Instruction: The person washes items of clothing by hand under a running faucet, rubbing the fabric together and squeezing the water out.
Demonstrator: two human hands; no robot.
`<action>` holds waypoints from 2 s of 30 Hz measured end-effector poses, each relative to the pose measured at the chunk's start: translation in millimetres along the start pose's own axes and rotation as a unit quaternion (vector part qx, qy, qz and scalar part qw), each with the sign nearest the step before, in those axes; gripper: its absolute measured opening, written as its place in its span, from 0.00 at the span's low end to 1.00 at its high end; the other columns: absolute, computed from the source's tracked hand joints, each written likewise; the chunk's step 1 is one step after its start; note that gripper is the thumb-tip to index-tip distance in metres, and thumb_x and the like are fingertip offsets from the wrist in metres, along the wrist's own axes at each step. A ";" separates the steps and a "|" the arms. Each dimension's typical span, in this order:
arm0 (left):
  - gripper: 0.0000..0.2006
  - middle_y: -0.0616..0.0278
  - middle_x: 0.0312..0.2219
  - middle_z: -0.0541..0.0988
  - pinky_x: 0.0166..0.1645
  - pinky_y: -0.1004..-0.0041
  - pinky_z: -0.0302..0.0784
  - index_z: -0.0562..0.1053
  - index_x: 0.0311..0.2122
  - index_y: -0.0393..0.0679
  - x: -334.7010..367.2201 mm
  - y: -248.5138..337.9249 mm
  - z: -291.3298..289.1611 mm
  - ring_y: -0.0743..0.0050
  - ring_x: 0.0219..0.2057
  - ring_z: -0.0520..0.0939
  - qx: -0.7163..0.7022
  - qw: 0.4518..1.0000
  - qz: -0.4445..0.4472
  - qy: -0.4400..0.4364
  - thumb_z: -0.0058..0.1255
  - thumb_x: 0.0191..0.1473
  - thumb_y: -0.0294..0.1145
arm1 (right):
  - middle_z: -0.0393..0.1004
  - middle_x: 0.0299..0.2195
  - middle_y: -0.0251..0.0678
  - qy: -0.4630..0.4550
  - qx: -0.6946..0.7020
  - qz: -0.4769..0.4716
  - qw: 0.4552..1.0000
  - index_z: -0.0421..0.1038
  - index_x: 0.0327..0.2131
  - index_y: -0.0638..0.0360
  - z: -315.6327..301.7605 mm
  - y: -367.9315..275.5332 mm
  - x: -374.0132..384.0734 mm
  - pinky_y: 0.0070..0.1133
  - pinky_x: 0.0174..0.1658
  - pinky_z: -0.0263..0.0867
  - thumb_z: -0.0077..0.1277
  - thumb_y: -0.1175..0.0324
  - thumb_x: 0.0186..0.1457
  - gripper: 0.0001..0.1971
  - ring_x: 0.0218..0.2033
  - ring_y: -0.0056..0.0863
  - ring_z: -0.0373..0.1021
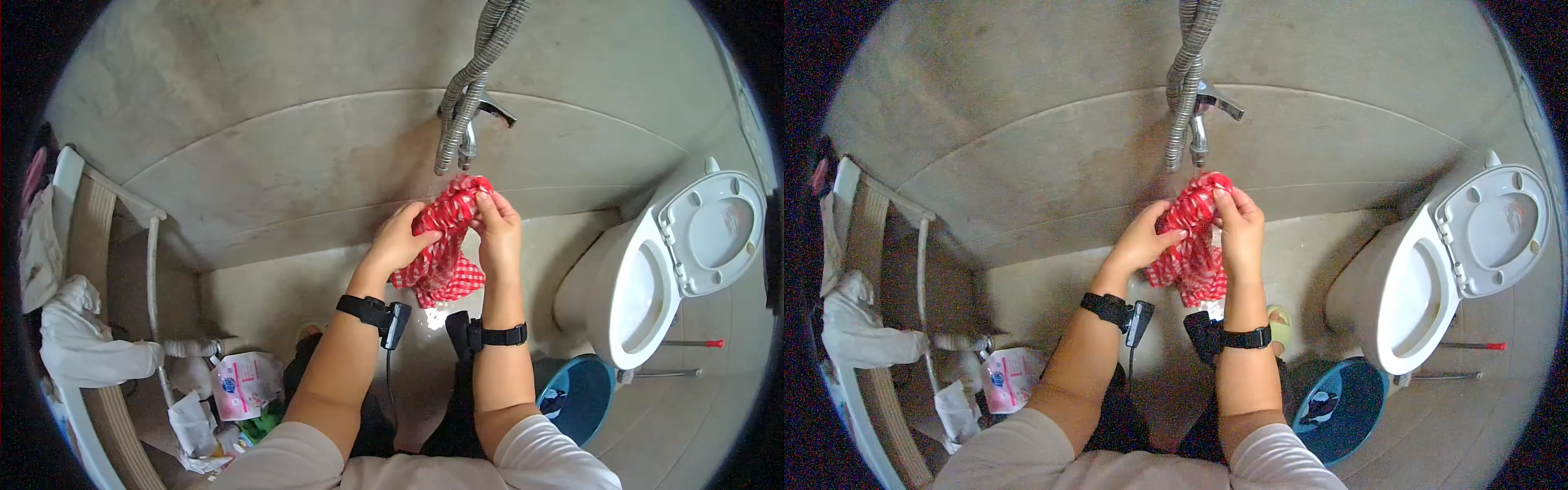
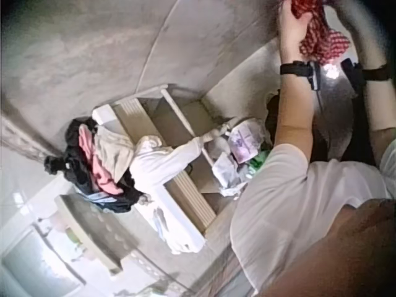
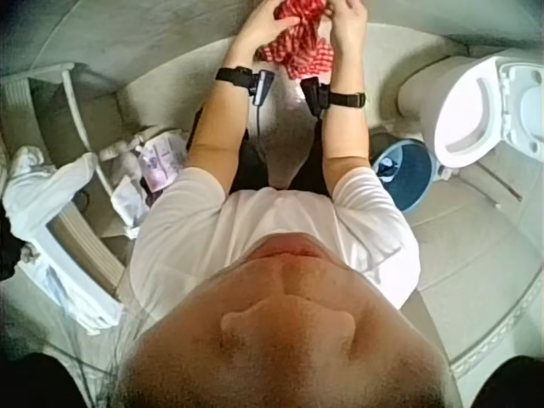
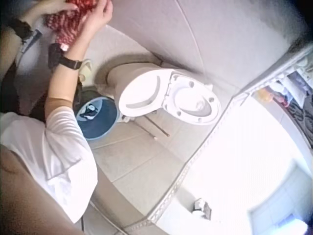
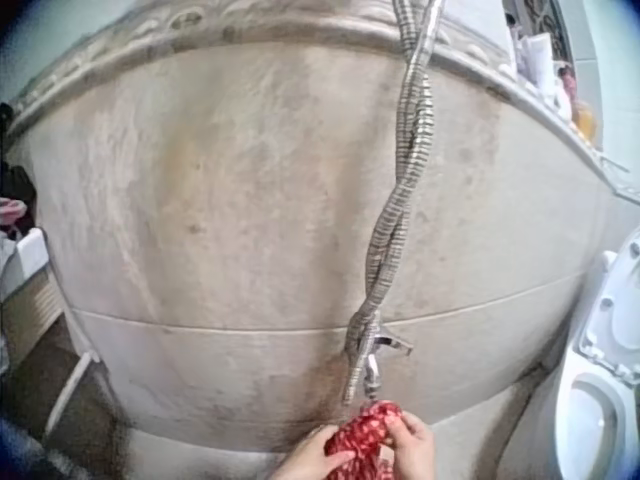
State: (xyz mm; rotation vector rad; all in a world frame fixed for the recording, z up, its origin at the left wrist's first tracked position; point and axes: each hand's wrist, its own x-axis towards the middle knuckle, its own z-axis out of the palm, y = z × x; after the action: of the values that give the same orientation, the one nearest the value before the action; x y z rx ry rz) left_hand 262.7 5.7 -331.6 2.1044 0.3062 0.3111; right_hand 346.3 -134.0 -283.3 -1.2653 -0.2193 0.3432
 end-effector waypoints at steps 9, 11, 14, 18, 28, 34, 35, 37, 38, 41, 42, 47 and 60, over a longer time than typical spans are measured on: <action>0.15 0.62 0.35 0.75 0.43 0.72 0.71 0.69 0.40 0.39 8.1 33.8 19.6 0.73 0.36 0.76 -0.662 0.739 -0.120 0.035 0.54 0.50 0.34 | 0.71 0.30 0.30 0.094 0.021 -0.102 0.990 0.66 0.36 0.61 -26.7 16.5 18.8 0.14 0.33 0.63 0.49 0.72 0.53 0.07 0.29 0.14 0.65; 0.12 0.62 0.35 0.75 0.43 0.72 0.72 0.70 0.40 0.40 10.7 19.8 24.2 0.73 0.37 0.76 -0.700 0.701 -0.122 0.056 0.50 0.53 0.35 | 0.71 0.34 0.35 0.079 -0.062 -0.124 0.987 0.62 0.41 0.63 -6.1 24.3 8.8 0.12 0.35 0.65 0.52 0.74 0.50 0.14 0.32 0.17 0.67; 0.13 0.63 0.33 0.76 0.41 0.70 0.73 0.71 0.37 0.43 16.2 12.7 31.7 0.72 0.35 0.76 -0.735 0.639 -0.213 0.072 0.48 0.55 0.42 | 0.71 0.38 0.37 -0.012 -0.225 -0.197 0.954 0.61 0.47 0.63 20.5 26.8 -11.0 0.21 0.44 0.64 0.56 0.70 0.47 0.23 0.38 0.26 0.68; 0.22 0.65 0.23 0.72 0.30 0.71 0.71 0.69 0.29 0.47 18.9 -4.7 56.0 0.73 0.25 0.73 -0.832 0.530 -0.156 -0.045 0.35 0.57 0.55 | 0.70 0.29 0.40 -0.054 -0.462 -0.198 0.863 0.69 0.27 0.63 51.7 23.3 -27.1 0.25 0.38 0.63 0.56 0.64 0.46 0.12 0.32 0.31 0.67; 0.12 0.64 0.28 0.76 0.32 0.76 0.69 0.73 0.35 0.39 17.8 49.0 39.4 0.80 0.27 0.74 -0.710 0.682 -0.167 0.045 0.49 0.52 0.38 | 0.69 0.37 0.32 -0.185 -0.217 0.074 0.956 0.64 0.46 0.62 -0.4 24.3 63.8 0.21 0.39 0.63 0.44 0.60 0.58 0.18 0.34 0.22 0.66; 0.11 0.63 0.27 0.75 0.32 0.72 0.74 0.71 0.29 0.43 24.3 13.6 20.3 0.73 0.27 0.76 -0.808 0.551 -0.161 0.132 0.44 0.57 0.39 | 0.69 0.40 0.35 -0.225 -0.292 -0.027 0.929 0.64 0.44 0.61 28.4 3.6 22.4 0.20 0.44 0.62 0.47 0.67 0.55 0.14 0.39 0.23 0.66; 0.13 0.65 0.25 0.74 0.31 0.72 0.73 0.71 0.30 0.43 23.9 5.7 22.4 0.73 0.25 0.76 -0.797 0.562 -0.177 0.129 0.43 0.57 0.41 | 0.70 0.38 0.34 -0.202 -0.398 -0.141 0.884 0.66 0.41 0.60 39.1 9.2 7.9 0.20 0.42 0.62 0.51 0.68 0.52 0.13 0.37 0.22 0.66; 0.15 0.64 0.25 0.74 0.32 0.70 0.73 0.70 0.29 0.45 23.4 -14.9 30.2 0.72 0.26 0.75 -0.817 0.552 -0.152 0.068 0.41 0.57 0.45 | 0.66 0.23 0.40 -0.158 -0.487 -0.368 0.776 0.68 0.28 0.58 68.6 13.5 -13.0 0.26 0.32 0.64 0.59 0.67 0.42 0.11 0.26 0.38 0.66; 0.17 0.64 0.25 0.74 0.32 0.69 0.73 0.70 0.29 0.46 22.2 -26.0 33.1 0.70 0.27 0.75 -0.833 0.539 -0.126 0.003 0.39 0.57 0.49 | 0.66 0.23 0.40 -0.165 -0.506 -0.340 0.775 0.67 0.24 0.60 82.5 11.9 -24.3 0.24 0.30 0.62 0.59 0.69 0.42 0.11 0.24 0.36 0.64; 0.15 0.71 0.19 0.65 0.25 0.75 0.66 0.66 0.24 0.49 24.0 -18.8 51.4 0.77 0.20 0.66 -0.859 0.476 -0.110 0.155 0.39 0.58 0.46 | 0.64 0.16 0.41 -0.159 -0.524 -0.297 0.782 0.66 0.16 0.61 96.8 20.0 -15.9 0.29 0.26 0.63 0.57 0.62 0.44 0.15 0.20 0.43 0.64; 0.15 0.68 0.23 0.70 0.31 0.71 0.70 0.67 0.25 0.49 24.3 -34.4 47.4 0.74 0.27 0.72 -0.837 0.533 -0.078 0.091 0.39 0.56 0.47 | 0.65 0.15 0.43 -0.151 -0.526 -0.267 0.793 0.66 0.16 0.63 97.6 27.0 -4.9 0.30 0.25 0.62 0.56 0.62 0.45 0.15 0.19 0.44 0.64; 0.11 0.62 0.28 0.75 0.35 0.72 0.72 0.73 0.35 0.40 23.8 27.1 32.9 0.74 0.29 0.76 -0.695 0.682 -0.172 0.148 0.44 0.54 0.36 | 0.70 0.19 0.51 -0.080 -0.585 -0.096 0.802 0.70 0.23 0.66 52.5 3.8 49.6 0.28 0.27 0.63 0.48 0.55 0.52 0.20 0.20 0.43 0.67; 0.29 0.48 0.33 0.78 0.45 0.63 0.69 0.74 0.36 0.37 23.5 -0.6 8.9 0.50 0.39 0.77 -0.238 0.957 -0.067 0.153 0.38 0.51 0.58 | 0.73 0.25 0.29 -0.262 -0.289 0.059 0.919 0.71 0.30 0.60 16.5 -51.9 35.2 0.17 0.31 0.64 0.56 0.74 0.44 0.07 0.25 0.17 0.68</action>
State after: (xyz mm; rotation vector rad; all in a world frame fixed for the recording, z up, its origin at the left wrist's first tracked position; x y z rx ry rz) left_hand 287.7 6.9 -334.4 1.5500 0.5003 0.5708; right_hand 380.1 -119.7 -229.8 -1.7562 -0.7454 0.7615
